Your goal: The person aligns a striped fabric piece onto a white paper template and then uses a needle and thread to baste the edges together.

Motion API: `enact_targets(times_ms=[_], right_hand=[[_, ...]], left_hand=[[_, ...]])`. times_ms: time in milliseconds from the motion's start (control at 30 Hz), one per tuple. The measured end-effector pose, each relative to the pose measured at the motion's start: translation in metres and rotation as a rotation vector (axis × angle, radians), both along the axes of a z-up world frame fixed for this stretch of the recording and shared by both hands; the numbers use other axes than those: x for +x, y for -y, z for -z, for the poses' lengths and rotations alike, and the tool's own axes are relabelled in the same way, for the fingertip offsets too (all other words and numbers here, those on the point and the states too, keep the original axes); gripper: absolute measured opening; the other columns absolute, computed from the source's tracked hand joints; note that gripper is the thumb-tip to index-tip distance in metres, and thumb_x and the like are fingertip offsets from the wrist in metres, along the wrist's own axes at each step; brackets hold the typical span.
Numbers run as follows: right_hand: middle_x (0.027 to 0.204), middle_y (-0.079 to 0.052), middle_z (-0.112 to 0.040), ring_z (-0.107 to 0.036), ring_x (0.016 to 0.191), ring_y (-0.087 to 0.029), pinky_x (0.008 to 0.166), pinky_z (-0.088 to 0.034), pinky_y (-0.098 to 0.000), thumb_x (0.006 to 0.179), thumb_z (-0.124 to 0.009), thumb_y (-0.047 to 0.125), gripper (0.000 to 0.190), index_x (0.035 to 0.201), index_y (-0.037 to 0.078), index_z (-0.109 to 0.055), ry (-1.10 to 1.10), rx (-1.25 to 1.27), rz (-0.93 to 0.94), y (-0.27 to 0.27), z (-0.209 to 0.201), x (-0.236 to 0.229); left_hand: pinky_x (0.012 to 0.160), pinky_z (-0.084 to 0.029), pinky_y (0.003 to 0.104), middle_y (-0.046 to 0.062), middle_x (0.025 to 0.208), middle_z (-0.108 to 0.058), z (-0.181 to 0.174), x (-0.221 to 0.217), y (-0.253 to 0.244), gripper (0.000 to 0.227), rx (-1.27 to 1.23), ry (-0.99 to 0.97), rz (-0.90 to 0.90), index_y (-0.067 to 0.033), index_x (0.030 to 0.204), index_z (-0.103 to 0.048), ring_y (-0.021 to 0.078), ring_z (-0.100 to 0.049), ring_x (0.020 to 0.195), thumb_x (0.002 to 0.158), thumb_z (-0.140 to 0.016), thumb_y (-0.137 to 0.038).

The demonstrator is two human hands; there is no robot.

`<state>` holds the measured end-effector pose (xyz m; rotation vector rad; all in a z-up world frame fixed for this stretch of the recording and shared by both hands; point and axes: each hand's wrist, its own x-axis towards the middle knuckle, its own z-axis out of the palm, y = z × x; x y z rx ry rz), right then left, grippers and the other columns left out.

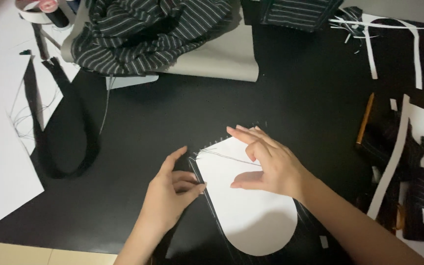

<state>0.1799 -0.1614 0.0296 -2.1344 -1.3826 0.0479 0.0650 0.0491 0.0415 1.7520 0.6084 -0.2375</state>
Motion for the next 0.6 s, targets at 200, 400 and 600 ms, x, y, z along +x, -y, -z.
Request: enact_targets(times_ms=[200,400,600], right_hand=[[0.125,-0.016,-0.058,-0.053,0.122,-0.031,0.105,-0.032,-0.0566,0.068,-0.081,0.034,0.049,0.069,0.01,-0.038,0.082,-0.039,0.177,0.027,-0.024,-0.04],[0.144,-0.006,-0.044,-0.037,0.134,-0.029,0.106,-0.008,-0.0665,0.051,-0.098,0.051,0.069,0.075,0.01,-0.049,-0.175,-0.397,0.348,0.052,-0.009,-0.049],[0.12,0.001,-0.06,-0.035,0.137,-0.022,0.109,0.001,-0.0651,0.051,-0.099,0.038,0.094,0.125,0.011,-0.048,-0.334,-0.387,0.363,0.053,-0.012,-0.041]], left_hand=[[0.08,-0.057,0.022,0.001,0.083,-0.071,-0.003,0.004,-0.004,0.078,0.021,-0.066,-0.011,-0.0273,0.138,-0.045,0.011,-0.072,0.073,0.07,-0.078,-0.01],[0.084,-0.057,0.024,0.002,0.088,-0.071,-0.008,0.007,-0.009,0.076,0.023,-0.093,-0.02,-0.0267,0.137,-0.048,0.0121,-0.073,0.079,0.07,-0.078,-0.009],[0.082,-0.058,0.025,0.002,0.084,-0.069,-0.008,0.008,-0.011,0.078,0.011,-0.059,0.004,-0.0235,0.139,-0.045,0.0142,-0.073,0.072,0.07,-0.077,-0.006]])
